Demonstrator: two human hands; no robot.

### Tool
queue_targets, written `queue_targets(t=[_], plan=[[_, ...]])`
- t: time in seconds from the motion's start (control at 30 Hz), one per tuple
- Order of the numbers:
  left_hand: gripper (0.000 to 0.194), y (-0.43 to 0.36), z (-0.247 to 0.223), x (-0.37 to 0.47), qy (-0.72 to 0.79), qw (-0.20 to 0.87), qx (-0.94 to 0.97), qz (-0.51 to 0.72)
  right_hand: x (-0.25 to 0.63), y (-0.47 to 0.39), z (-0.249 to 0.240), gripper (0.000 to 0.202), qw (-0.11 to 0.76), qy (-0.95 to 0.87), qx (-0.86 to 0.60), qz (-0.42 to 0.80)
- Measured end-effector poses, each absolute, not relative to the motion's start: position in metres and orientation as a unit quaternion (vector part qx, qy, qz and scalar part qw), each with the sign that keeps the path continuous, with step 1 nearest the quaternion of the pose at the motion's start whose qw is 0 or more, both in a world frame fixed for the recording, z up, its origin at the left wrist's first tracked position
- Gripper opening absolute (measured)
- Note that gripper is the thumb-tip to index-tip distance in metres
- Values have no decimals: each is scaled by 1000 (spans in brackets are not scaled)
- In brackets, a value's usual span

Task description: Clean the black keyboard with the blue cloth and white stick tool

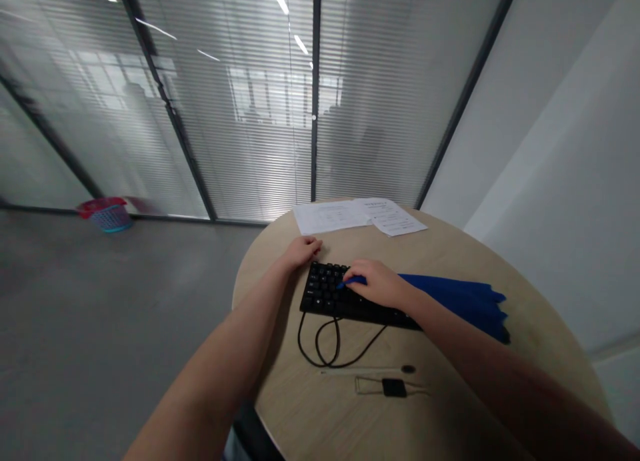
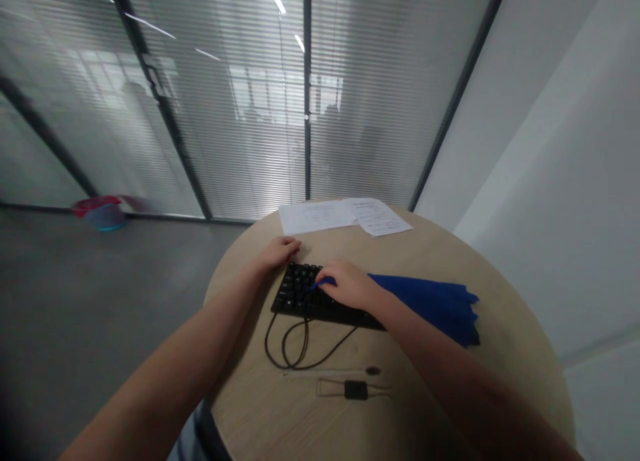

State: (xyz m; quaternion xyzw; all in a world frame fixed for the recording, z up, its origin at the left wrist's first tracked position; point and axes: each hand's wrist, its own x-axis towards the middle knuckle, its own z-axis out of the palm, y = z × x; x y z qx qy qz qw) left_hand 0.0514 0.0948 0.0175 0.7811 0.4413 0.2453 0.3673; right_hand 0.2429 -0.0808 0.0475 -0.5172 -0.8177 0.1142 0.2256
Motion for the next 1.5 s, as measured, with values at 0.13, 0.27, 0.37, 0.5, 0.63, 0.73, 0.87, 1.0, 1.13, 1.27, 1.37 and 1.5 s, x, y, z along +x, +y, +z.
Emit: queue_targets(t=[0.13, 0.27, 0.37, 0.5, 0.63, 0.73, 0.87, 1.0, 1.13, 1.27, 1.37, 1.5], plan=[[39, 91, 15, 45, 352, 363, 832, 230, 252, -85, 48, 14, 170, -848, -487, 123], [44, 89, 16, 45, 292, 333, 870, 217, 254, -91, 54, 21, 126, -873, -450, 140], [42, 87, 17, 47, 291, 319, 879, 203, 254, -95, 52, 24, 110, -880, -446, 123], [39, 85, 15, 49, 298, 286, 893, 181, 249, -93, 44, 26, 150, -874, -452, 96], [34, 84, 12, 49, 297, 297, 888, 187, 232, -77, 44, 27, 220, -857, -458, 86], [31, 83, 9, 47, 301, 309, 881, 195, 211, -62, 46, 26, 247, -857, -442, 96], [27, 84, 6, 47, 310, 319, 873, 202, 187, -47, 43, 25, 200, -885, -411, 89], [24, 85, 5, 48, 299, 332, 871, 206, 190, -46, 45, 26, 132, -905, -400, 56], [30, 85, 8, 50, 298, 337, 870, 205, 211, -54, 56, 25, 92, -909, -401, 69], [33, 84, 10, 50, 296, 337, 871, 201, 227, -64, 66, 25, 63, -909, -403, 85], [34, 85, 10, 50, 298, 336, 871, 198, 233, -69, 74, 26, 44, -912, -401, 79], [33, 85, 10, 50, 302, 323, 874, 202, 231, -66, 82, 25, 30, -914, -397, 81]])
